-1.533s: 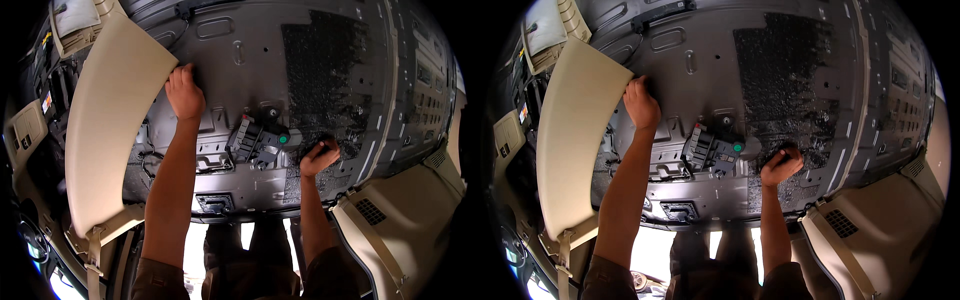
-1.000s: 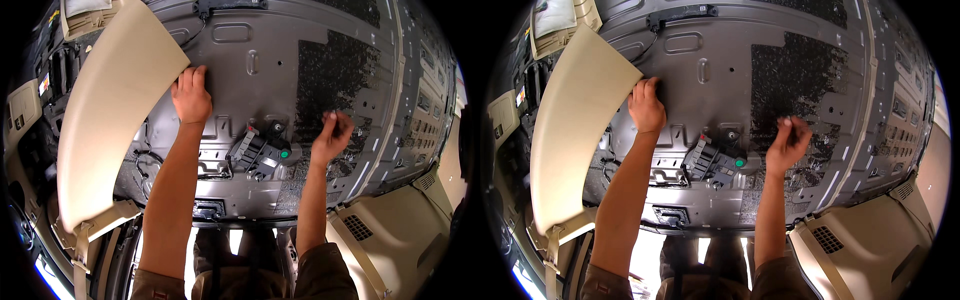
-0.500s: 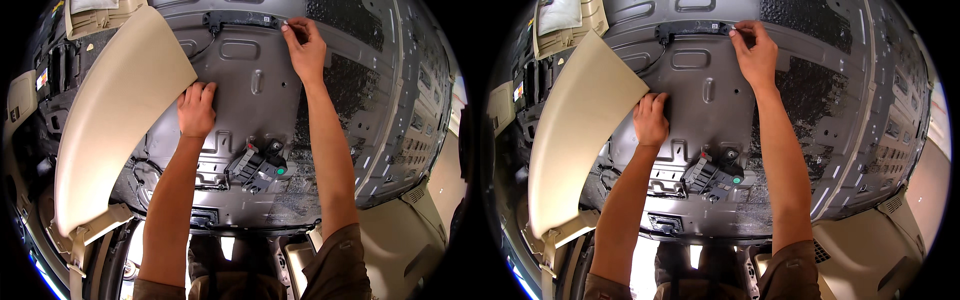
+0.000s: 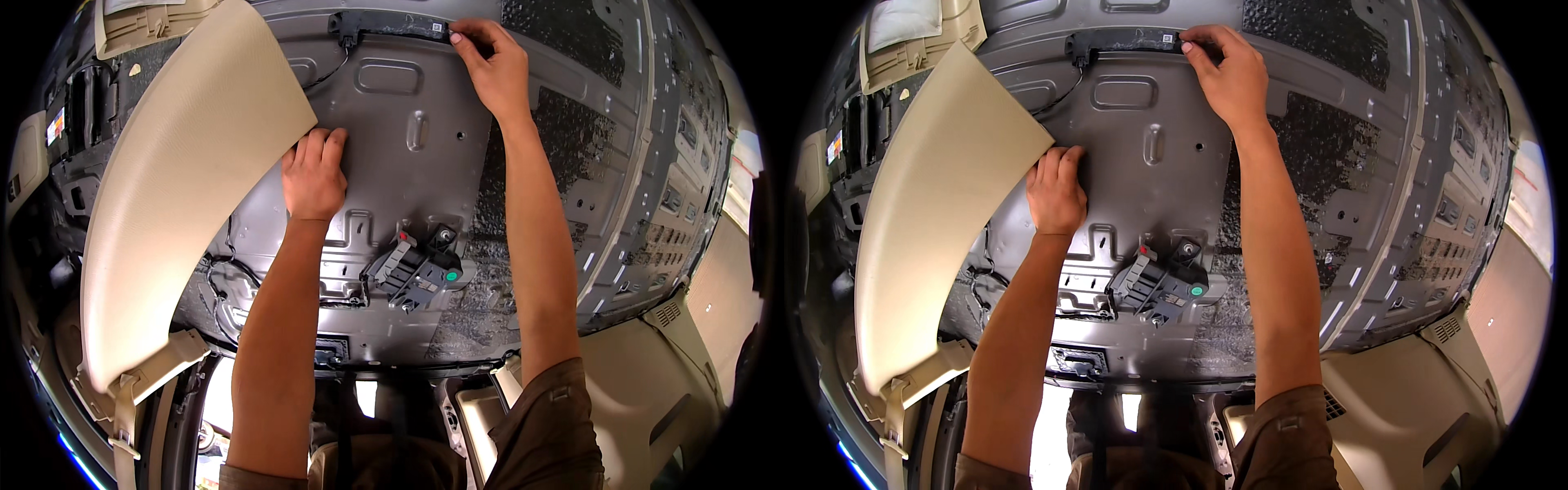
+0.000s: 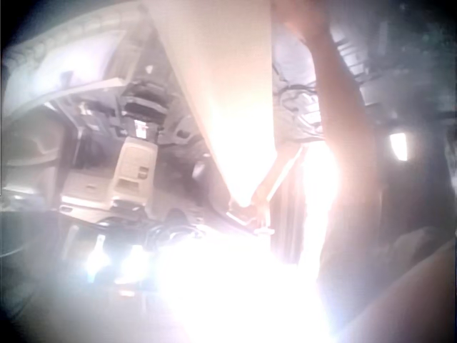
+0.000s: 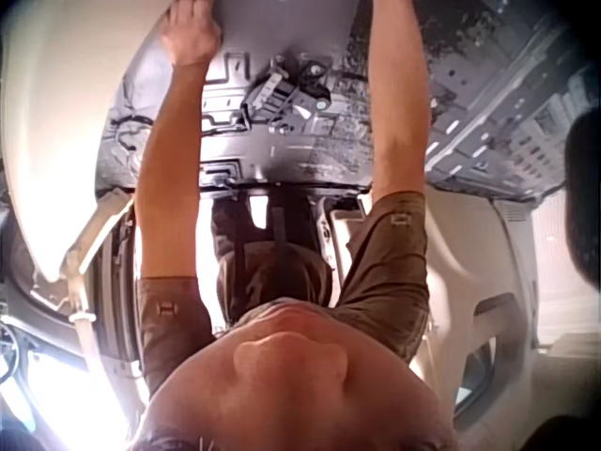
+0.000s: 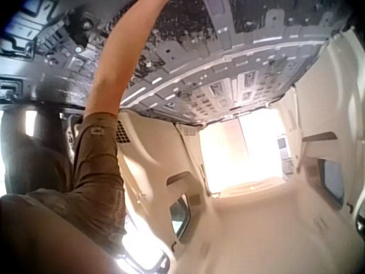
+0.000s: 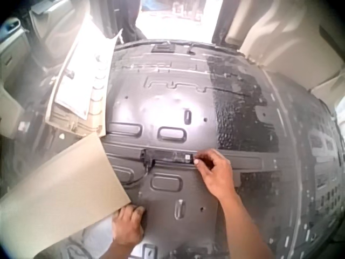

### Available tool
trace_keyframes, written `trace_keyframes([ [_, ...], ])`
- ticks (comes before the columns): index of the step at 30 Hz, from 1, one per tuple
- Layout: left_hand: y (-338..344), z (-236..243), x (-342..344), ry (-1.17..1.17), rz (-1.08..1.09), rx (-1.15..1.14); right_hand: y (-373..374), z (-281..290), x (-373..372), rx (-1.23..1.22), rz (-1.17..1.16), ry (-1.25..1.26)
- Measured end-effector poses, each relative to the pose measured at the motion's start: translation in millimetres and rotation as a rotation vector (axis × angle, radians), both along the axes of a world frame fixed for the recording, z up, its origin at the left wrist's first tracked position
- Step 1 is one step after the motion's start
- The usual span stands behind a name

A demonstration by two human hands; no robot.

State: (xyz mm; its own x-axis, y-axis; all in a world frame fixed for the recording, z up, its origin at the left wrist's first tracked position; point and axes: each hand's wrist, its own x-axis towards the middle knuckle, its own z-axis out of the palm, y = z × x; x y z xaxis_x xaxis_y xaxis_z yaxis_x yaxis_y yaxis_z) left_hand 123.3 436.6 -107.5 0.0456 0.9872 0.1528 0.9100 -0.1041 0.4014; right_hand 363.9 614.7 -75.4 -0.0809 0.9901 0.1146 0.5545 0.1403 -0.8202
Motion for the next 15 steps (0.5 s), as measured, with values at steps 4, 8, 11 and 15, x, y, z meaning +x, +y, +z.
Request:
trace_keyframes([
  [4,0,1,0,-0.001,0.002,-0.001,0,-3,0,-0.069,-0.048,0.007],
  [8,0,-1,0,-0.006,0.008,0.005,5,-8,7,-0.086,-0.004,-0.017],
  [11,-1,-1,1,-0.004,0.007,0.004,7,-9,9,-0.094,0.013,0.054],
  [15,0,-1,0,0.004,0.012,0.017,3,4,2,-0.107,0.006,0.033],
])
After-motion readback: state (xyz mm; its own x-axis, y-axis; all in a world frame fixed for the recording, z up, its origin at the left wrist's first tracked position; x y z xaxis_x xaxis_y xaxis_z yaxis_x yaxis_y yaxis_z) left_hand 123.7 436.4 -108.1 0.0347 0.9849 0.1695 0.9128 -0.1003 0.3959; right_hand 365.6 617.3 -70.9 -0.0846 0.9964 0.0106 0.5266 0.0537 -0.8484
